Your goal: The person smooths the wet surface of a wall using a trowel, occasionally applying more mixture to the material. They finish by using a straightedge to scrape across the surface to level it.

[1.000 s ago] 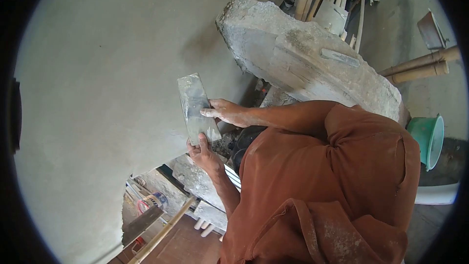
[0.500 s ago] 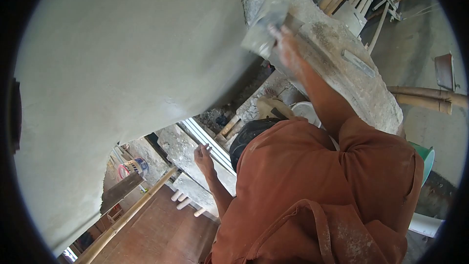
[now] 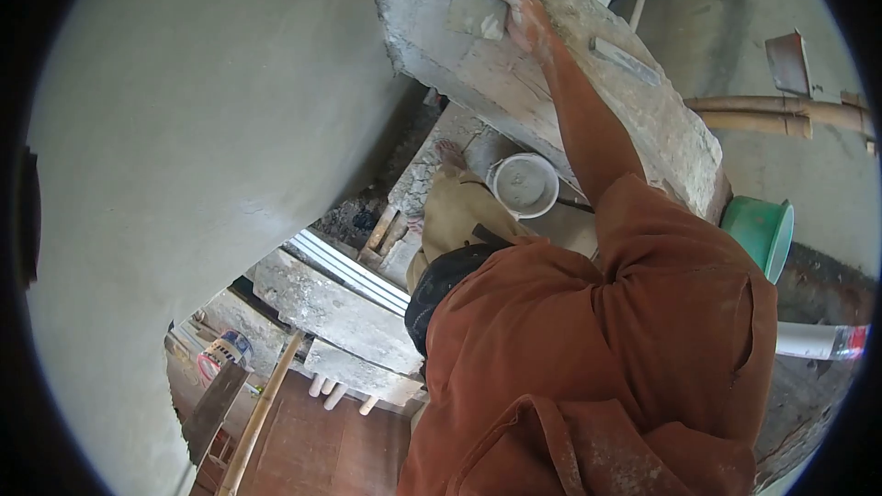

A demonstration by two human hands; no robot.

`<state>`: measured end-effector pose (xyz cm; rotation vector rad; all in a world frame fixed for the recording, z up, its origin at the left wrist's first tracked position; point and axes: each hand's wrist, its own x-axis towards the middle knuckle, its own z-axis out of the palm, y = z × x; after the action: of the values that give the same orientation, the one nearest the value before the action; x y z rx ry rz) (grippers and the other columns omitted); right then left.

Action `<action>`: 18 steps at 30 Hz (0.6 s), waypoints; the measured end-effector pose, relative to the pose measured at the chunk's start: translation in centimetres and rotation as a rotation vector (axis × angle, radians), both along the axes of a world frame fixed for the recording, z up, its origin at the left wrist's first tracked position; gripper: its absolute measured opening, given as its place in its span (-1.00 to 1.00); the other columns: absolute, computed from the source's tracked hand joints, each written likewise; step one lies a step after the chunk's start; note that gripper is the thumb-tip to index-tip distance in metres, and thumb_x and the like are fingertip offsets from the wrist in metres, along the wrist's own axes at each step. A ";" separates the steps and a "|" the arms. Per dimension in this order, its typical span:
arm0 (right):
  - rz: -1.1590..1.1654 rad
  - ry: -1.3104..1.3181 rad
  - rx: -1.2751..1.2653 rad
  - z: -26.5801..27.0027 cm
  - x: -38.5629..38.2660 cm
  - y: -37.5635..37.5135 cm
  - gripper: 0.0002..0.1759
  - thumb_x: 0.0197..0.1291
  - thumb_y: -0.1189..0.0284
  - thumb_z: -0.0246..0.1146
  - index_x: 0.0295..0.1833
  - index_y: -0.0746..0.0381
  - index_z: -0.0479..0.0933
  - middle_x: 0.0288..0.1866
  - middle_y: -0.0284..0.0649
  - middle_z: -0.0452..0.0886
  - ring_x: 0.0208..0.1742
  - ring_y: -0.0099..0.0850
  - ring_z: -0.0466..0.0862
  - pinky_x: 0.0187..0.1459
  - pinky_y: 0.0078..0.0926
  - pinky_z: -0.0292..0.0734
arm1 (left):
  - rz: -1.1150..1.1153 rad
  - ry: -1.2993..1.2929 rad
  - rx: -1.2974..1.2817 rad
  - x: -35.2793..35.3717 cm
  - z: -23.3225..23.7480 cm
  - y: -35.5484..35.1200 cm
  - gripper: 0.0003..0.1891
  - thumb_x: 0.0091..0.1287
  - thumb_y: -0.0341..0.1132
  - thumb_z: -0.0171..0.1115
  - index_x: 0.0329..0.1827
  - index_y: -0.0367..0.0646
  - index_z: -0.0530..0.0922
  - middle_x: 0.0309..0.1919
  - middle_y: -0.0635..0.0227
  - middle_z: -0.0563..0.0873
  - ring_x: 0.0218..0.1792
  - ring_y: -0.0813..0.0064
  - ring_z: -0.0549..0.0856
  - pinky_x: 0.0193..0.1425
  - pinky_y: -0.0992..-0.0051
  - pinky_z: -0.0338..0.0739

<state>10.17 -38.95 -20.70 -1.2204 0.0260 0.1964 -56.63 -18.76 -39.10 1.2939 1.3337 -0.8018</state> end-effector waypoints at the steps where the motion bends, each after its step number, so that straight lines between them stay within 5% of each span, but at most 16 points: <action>1: -0.005 -0.006 -0.008 0.1 0.0 0.0 -0.52 0.38 0.49 0.24 0.36 0.32 0.34 0.23 -0.22 0.55 0.27 -0.41 0.54 0.34 -0.41 0.46 | 0.043 0.012 -0.019 0.7 0.2 0.3 -0.44 0.48 0.02 0.02 0.09 -0.42 0.61 -0.15 0.03 0.76 -0.15 0.19 0.73 -0.08 0.25 0.56; 12: 0.088 -0.003 -0.096 -0.9 0.1 -0.5 -0.52 0.40 0.41 0.25 0.38 0.24 0.39 0.25 -0.33 0.57 0.24 -0.46 0.56 0.34 -0.45 0.42 | 0.310 0.065 -0.106 7.4 2.7 3.6 -0.33 0.50 0.13 -0.04 0.05 -0.46 0.63 -0.17 -0.07 0.75 -0.11 0.10 0.72 -0.01 0.19 0.53; 15: 0.071 0.028 -0.146 0.3 -0.5 0.1 -0.50 0.39 0.40 0.25 0.39 0.25 0.39 0.26 -0.32 0.56 0.24 -0.46 0.56 0.34 -0.45 0.42 | -0.466 0.036 -0.070 8.5 0.4 4.0 -0.21 0.48 0.25 -0.08 0.06 -0.52 0.61 -0.11 -0.28 0.72 -0.02 -0.20 0.68 0.10 0.09 0.48; 18: 0.084 0.005 -0.140 -0.2 -0.1 -0.1 -0.50 0.40 0.39 0.25 0.38 0.26 0.39 0.25 -0.33 0.57 0.24 -0.46 0.56 0.33 -0.46 0.42 | -0.334 -0.014 0.052 7.3 -1.3 2.6 -0.28 0.48 0.15 -0.02 0.07 -0.54 0.58 -0.13 -0.30 0.71 -0.02 -0.20 0.70 0.07 0.07 0.48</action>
<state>10.05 -39.05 -20.91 -1.3616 -0.0075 0.2746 -49.33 -16.15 -40.43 1.5854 1.1480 -0.9886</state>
